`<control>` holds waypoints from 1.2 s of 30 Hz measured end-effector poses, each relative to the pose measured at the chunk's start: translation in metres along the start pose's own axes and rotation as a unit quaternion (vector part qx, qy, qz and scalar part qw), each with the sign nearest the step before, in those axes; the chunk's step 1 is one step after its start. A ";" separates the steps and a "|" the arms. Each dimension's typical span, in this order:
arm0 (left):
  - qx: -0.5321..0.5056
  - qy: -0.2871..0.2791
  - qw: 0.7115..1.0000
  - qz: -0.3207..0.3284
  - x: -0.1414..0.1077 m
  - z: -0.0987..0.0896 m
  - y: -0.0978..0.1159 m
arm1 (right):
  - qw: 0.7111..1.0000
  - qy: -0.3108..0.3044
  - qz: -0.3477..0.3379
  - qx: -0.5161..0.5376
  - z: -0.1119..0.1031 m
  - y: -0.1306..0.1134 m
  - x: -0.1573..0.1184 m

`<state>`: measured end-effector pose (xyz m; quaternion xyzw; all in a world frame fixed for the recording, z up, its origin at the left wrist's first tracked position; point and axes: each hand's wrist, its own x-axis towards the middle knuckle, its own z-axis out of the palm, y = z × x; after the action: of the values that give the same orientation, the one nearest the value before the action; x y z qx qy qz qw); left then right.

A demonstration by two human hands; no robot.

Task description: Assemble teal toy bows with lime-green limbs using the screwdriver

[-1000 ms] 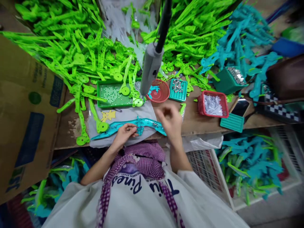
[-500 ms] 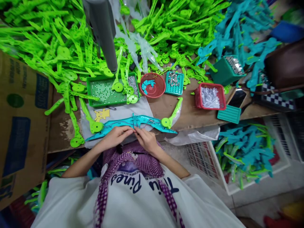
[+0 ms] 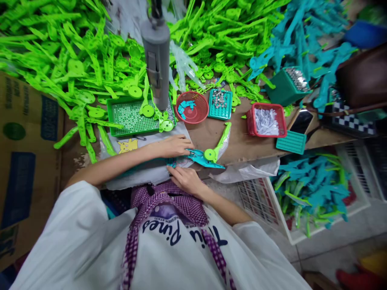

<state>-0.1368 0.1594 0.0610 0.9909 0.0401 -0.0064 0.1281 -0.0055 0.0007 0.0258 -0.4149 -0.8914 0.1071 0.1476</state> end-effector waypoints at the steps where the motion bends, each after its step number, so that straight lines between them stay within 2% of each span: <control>1: -0.003 0.015 1.000 -0.011 -0.002 0.003 -0.003 | 1.000 0.004 0.006 0.009 0.001 0.000 -0.001; 3: -0.015 0.041 0.998 -0.036 -0.006 0.008 -0.009 | 1.000 0.019 0.011 0.021 0.002 0.001 -0.003; 6: -0.041 0.051 0.996 -0.052 -0.009 0.013 -0.012 | 0.998 0.052 0.008 0.028 0.002 0.001 -0.006; 8: -0.051 0.053 0.996 -0.041 -0.010 0.012 -0.011 | 0.997 0.064 0.011 0.042 0.002 0.000 -0.007; 13: -0.107 0.065 0.992 -0.005 -0.012 0.004 -0.005 | 0.992 0.048 0.035 0.110 0.002 -0.002 -0.006; 15: -0.179 0.072 0.981 -0.002 -0.014 0.003 -0.002 | 0.989 0.056 0.035 0.130 0.002 -0.002 -0.006; 18: -0.319 0.073 0.945 -0.020 -0.015 0.004 -0.001 | 0.986 0.075 0.028 0.143 0.005 -0.003 -0.006; 20: -0.373 0.073 0.925 -0.023 -0.016 0.004 -0.003 | 0.986 0.089 0.030 0.141 0.007 -0.004 -0.006; 22: -0.362 0.077 0.929 -0.006 -0.018 0.005 -0.008 | 0.984 0.108 0.043 0.136 0.007 -0.005 -0.007; 24: -0.299 0.082 0.951 -0.004 -0.023 0.007 -0.013 | 0.978 0.139 0.077 0.136 0.005 -0.005 -0.007; 27: -0.183 0.077 0.979 -0.046 -0.031 0.010 -0.014 | 0.966 0.179 0.117 0.145 0.002 -0.005 -0.006; 29: -0.126 0.052 0.989 -0.053 -0.031 0.010 -0.009 | 0.970 0.174 0.093 0.144 0.001 -0.006 -0.003; 32: -0.092 0.010 0.996 -0.021 -0.024 0.008 0.002 | 0.982 0.136 0.037 0.126 0.002 -0.008 0.000; 34: -0.097 0.014 0.995 -0.003 -0.018 0.008 0.005 | 0.985 0.129 0.033 0.112 0.002 -0.009 0.000; 36: -0.116 0.049 0.992 0.008 -0.015 0.010 0.002 | 0.984 0.139 0.052 0.101 0.000 -0.009 0.000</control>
<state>-0.1513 0.1541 0.0517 0.9688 0.0384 0.0480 0.2402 -0.0116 -0.0050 0.0282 -0.4548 -0.8238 0.1453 0.3056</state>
